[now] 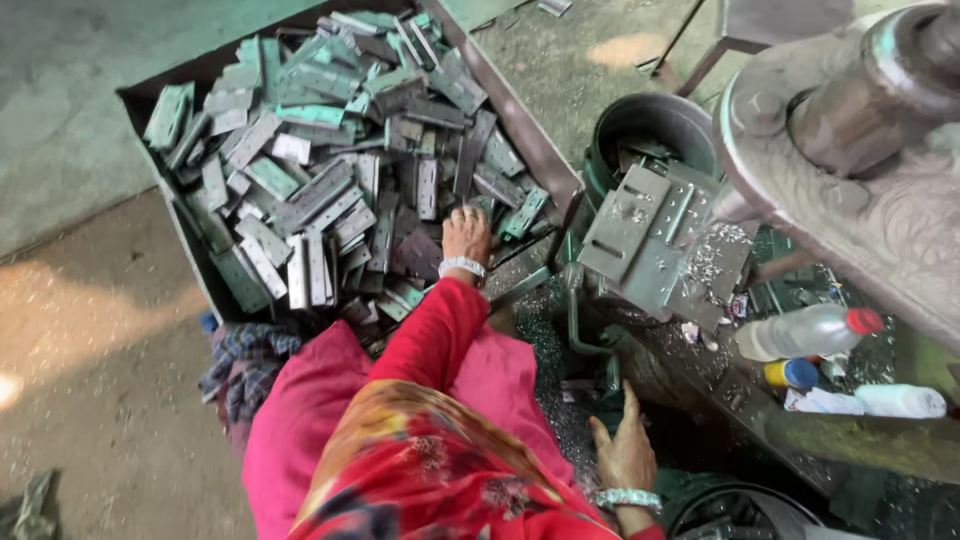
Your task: The person repeatedly picks rectangular metal pieces from a bin, places them under a press machine, and operates the press with a lever. The person then removes the processed pieces and places them into a bucket. The cycle continues with multiple pieces throughout the clip.
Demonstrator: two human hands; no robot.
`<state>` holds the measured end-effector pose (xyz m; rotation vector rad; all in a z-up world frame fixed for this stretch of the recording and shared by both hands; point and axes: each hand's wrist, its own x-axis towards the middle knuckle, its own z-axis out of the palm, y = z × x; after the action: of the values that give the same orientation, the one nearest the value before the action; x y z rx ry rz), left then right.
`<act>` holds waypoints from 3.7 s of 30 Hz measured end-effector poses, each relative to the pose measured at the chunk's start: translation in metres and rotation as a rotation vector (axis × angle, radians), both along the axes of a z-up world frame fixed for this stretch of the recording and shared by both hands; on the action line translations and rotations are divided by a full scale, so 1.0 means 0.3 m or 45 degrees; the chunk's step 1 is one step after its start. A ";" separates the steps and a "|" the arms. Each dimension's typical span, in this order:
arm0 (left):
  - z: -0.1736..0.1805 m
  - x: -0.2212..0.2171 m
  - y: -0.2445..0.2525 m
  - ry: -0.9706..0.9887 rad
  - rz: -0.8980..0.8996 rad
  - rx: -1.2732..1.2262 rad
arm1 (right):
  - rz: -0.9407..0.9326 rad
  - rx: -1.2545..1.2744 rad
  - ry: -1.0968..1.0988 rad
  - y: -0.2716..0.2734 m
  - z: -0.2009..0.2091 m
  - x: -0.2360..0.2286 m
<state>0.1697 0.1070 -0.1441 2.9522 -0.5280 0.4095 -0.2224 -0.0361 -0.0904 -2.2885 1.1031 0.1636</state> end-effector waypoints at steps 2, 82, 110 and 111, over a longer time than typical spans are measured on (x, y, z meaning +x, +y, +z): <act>-0.084 -0.012 -0.067 -0.225 0.058 0.027 | 0.025 -0.075 -0.126 0.009 -0.016 -0.037; 0.473 -0.583 -0.551 0.408 -0.684 0.220 | 0.068 -0.137 -0.543 0.001 0.042 -0.029; 0.534 -0.497 -0.623 0.471 -0.661 0.393 | 0.127 0.000 -0.129 -0.036 0.066 -0.010; 0.531 -0.495 -0.632 0.451 -0.656 0.361 | 0.135 0.005 -0.064 -0.044 0.078 -0.012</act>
<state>0.0211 -0.0826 0.0151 2.8720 -1.3302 -0.2553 -0.2261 -0.0494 -0.0668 -2.3356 0.9556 0.1487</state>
